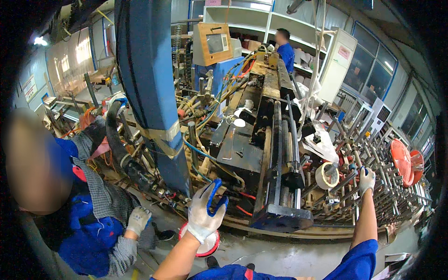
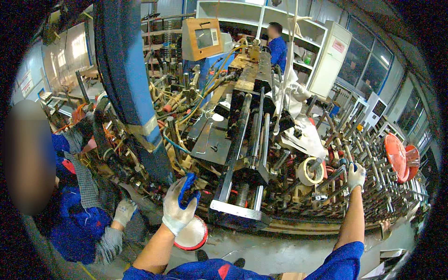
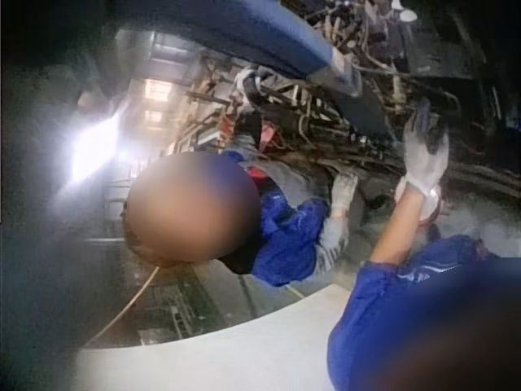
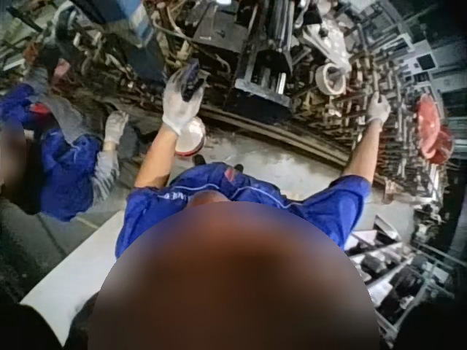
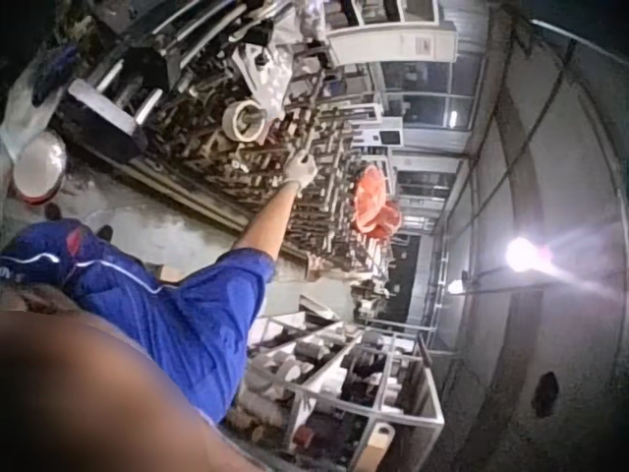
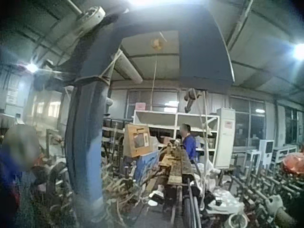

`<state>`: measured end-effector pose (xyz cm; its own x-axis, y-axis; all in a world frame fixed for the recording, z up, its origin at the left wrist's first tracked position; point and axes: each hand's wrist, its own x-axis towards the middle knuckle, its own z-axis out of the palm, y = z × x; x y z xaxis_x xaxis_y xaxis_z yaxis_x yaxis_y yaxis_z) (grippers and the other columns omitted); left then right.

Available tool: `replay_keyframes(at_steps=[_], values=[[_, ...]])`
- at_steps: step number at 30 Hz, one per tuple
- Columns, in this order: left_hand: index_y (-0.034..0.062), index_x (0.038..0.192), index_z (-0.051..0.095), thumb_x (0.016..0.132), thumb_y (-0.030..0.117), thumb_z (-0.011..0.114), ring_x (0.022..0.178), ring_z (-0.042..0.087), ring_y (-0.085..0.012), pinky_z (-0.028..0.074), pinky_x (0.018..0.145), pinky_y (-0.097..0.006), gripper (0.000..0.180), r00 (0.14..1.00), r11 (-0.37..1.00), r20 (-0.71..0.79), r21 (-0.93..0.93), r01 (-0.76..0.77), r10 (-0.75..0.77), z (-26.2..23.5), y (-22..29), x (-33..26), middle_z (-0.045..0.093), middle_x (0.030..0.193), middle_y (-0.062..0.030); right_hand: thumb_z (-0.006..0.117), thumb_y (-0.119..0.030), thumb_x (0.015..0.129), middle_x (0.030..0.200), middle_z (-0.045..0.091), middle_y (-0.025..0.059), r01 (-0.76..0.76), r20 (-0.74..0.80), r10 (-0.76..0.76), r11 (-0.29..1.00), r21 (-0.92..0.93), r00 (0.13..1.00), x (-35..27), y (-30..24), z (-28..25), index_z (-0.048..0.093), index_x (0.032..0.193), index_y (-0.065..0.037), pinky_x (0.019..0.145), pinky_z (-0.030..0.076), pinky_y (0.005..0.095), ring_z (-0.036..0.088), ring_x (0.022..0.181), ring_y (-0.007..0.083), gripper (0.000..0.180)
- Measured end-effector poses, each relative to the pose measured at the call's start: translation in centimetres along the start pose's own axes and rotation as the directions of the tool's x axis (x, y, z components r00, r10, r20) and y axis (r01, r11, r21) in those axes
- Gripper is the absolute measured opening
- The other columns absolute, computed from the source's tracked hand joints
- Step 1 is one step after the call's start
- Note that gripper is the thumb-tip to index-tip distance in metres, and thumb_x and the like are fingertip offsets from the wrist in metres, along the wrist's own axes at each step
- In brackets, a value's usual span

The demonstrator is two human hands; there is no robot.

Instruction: The person uses a screwdriver to tighten screws on a long metal assembly fixture in a factory. They repeatedly dip the screwdriver into a small container of white paste and apply it to the screw heads before tightening. Another worker is visible nearby working on a different section of the machinery.

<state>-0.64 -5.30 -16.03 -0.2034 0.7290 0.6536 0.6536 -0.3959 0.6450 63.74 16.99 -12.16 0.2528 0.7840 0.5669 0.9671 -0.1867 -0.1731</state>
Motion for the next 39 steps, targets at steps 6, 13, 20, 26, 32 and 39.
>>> replay_keyframes(at_steps=[6, 13, 20, 26, 32, 39], values=[[0.0011, 0.134, 0.059, 0.082, 0.016, 0.075, 0.117, 0.061, -0.0420, 0.049, 0.102, -0.047, 0.056, 0.998, 0.996, 0.031, -0.058, 0.061, -0.059, 0.5, -0.3, -1.4, 0.065, 0.128, -0.0224, 0.054, -0.042, 0.097, 0.095, 0.066, 0.0258, -0.009, -0.045, 0.012, 0.999, 0.051, 0.999, -0.4, -0.7, -0.1, 0.067, 0.091, -0.001, 0.083, 0.046, 0.0538, 0.060, 0.096, 0.0453, 0.043], [0.0013, 0.133, 0.059, 0.082, 0.016, 0.076, 0.107, 0.064, -0.0415, 0.050, 0.095, -0.046, 0.056, 1.000, 0.999, -0.011, -0.036, 0.012, -0.012, 0.5, -0.1, -1.5, 0.066, 0.120, -0.0228, 0.056, -0.045, 0.096, 0.105, 0.066, 0.0278, -0.051, 0.076, 0.051, 0.999, -0.006, 0.996, 0.0, -1.1, -0.7, 0.070, 0.106, 0.000, 0.093, 0.047, 0.0507, 0.060, 0.106, 0.0450, 0.048], [0.0022, 0.135, 0.059, 0.082, 0.014, 0.075, 0.116, 0.061, -0.0423, 0.049, 0.100, -0.045, 0.056, 0.985, 0.999, -0.173, -0.044, 0.005, -0.013, -0.1, 0.4, 5.2, 0.064, 0.125, -0.0238, 0.059, -0.040, 0.096, 0.114, 0.068, 0.0238, 0.011, -0.036, -0.011, 1.000, 0.006, 0.999, 0.3, 1.6, 1.0, 0.070, 0.111, 0.001, 0.096, 0.047, 0.0486, 0.060, 0.109, 0.0438, 0.045], [-0.0014, 0.132, 0.059, 0.085, 0.013, 0.072, 0.110, 0.068, -0.0329, 0.050, 0.099, -0.037, 0.051, 0.987, 0.999, -0.158, -0.008, 0.040, -0.041, -0.4, 1.7, 4.9, 0.068, 0.120, -0.0204, 0.059, -0.037, 0.095, 0.094, 0.068, 0.0217, 0.047, -0.012, -0.046, 0.997, 0.057, 0.999, -0.3, -0.4, 0.2, 0.068, 0.088, -0.002, 0.086, 0.046, 0.0513, 0.059, 0.098, 0.0420, 0.037], [-0.0034, 0.133, 0.059, 0.082, 0.009, 0.071, 0.110, 0.065, -0.0411, 0.050, 0.100, -0.044, 0.054, 0.987, 0.986, -0.159, -0.167, -0.010, -0.017, -0.1, 1.8, 1.4, 0.067, 0.121, -0.0234, 0.063, -0.036, 0.093, 0.099, 0.070, 0.0176, -0.016, -0.075, 0.015, 1.000, -0.014, 0.997, -0.8, -0.6, 0.2, 0.072, 0.098, -0.004, 0.090, 0.048, 0.0472, 0.061, 0.100, 0.0385, 0.034], [0.0013, 0.131, 0.062, 0.087, 0.010, 0.069, 0.108, 0.067, -0.0358, 0.051, 0.097, -0.042, 0.046, 0.970, 0.983, -0.235, -0.156, -0.101, 0.062, -0.6, 2.7, 7.6, 0.068, 0.117, -0.0208, 0.061, -0.037, 0.092, 0.096, 0.068, 0.0185, -0.006, -0.061, 0.003, 0.999, -0.047, 0.998, -1.1, -2.3, -0.5, 0.070, 0.093, -0.004, 0.088, 0.048, 0.0492, 0.060, 0.099, 0.0387, 0.034]])
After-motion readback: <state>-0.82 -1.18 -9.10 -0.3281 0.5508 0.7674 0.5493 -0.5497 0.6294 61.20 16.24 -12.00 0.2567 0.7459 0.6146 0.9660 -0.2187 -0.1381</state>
